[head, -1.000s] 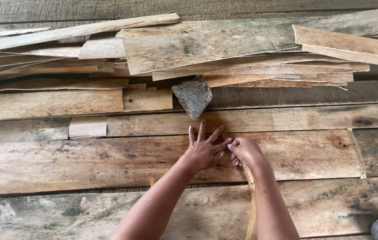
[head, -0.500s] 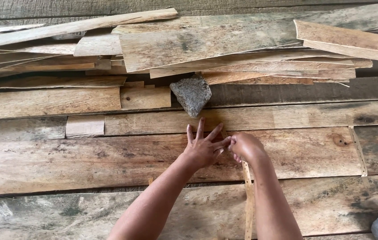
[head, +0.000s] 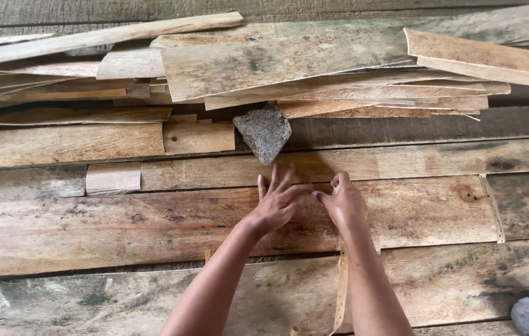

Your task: The person applies adhesive strips to pieces of bark and wood by hand. They pull strips from a roll, apply liquid adhesive from a container using a stick, and press the strips onto the material surfaces.

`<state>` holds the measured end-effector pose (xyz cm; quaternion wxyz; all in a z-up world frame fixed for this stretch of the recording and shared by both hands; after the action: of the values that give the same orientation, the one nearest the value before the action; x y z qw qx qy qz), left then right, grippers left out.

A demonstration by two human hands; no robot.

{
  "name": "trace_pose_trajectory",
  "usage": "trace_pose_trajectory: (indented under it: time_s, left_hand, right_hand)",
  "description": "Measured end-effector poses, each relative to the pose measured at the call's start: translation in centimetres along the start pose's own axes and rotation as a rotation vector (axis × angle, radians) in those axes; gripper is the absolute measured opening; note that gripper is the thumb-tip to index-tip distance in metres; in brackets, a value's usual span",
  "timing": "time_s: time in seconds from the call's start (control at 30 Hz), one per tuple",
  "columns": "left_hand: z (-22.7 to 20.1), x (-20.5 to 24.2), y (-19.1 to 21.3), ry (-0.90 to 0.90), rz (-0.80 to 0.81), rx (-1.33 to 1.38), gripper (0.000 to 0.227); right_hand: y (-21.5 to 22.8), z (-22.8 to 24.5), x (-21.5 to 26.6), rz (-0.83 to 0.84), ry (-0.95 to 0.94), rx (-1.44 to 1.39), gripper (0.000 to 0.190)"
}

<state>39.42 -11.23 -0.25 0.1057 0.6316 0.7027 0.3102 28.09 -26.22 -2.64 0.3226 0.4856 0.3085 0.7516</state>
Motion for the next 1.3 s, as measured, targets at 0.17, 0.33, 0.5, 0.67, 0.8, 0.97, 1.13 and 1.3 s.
trace_pose_trajectory:
  time_s: [0.17, 0.33, 0.5, 0.67, 0.8, 0.97, 1.13, 1.3]
  left_hand:
    - [1.0, -1.6, -2.6, 0.029, -0.26, -0.31, 0.05]
    - [1.4, -2.7, -3.6, 0.114, -0.389, -0.31, 0.048]
    - [1.4, -3.5, -4.5, 0.199, -0.47, -0.274, 0.046]
    - [3.3, -5.4, -5.9, 0.248, -0.81, -0.249, 0.036]
    - [4.3, -6.7, -6.7, 0.299, -0.879, -0.244, 0.034]
    - [3.4, -6.8, -6.3, 0.284, -1.013, -0.245, 0.027]
    - [3.5, -6.9, -6.6, 0.269, -1.067, -0.287, 0.017]
    - [3.8, -6.0, -6.2, 0.225, -1.021, -0.276, 0.02]
  right_hand:
    - [0.5, 0.3, 0.8, -0.014, 0.076, 0.052, 0.046]
    - [-0.6, -1.5, -0.4, 0.024, 0.179, 0.058, 0.053]
    - [0.4, -0.4, -0.5, 0.079, 0.135, 0.047, 0.056]
    - [0.1, 0.6, -0.8, 0.0, 0.021, 0.12, 0.052]
    - [1.8, 0.9, 2.0, 0.044, 0.084, 0.084, 0.048]
    - [1.9, 0.5, 1.7, 0.08, 0.054, -0.008, 0.059]
    - [0.2, -0.8, 0.5, 0.026, 0.138, -0.025, 0.054]
    - [-0.1, -2.6, 1.1, -0.026, 0.194, -0.043, 0.053]
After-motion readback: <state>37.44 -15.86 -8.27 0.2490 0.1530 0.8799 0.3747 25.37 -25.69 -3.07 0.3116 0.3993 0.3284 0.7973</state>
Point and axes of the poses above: each hand's wrist, its own x-axis away from the middle knuckle, its own y-axis out of the back of the hand, z = x × y, the point moved 2 cm from there along -x, towards the middle knuckle, and after that the axes turned 10 degrees about -y, right-handed, at the moved point
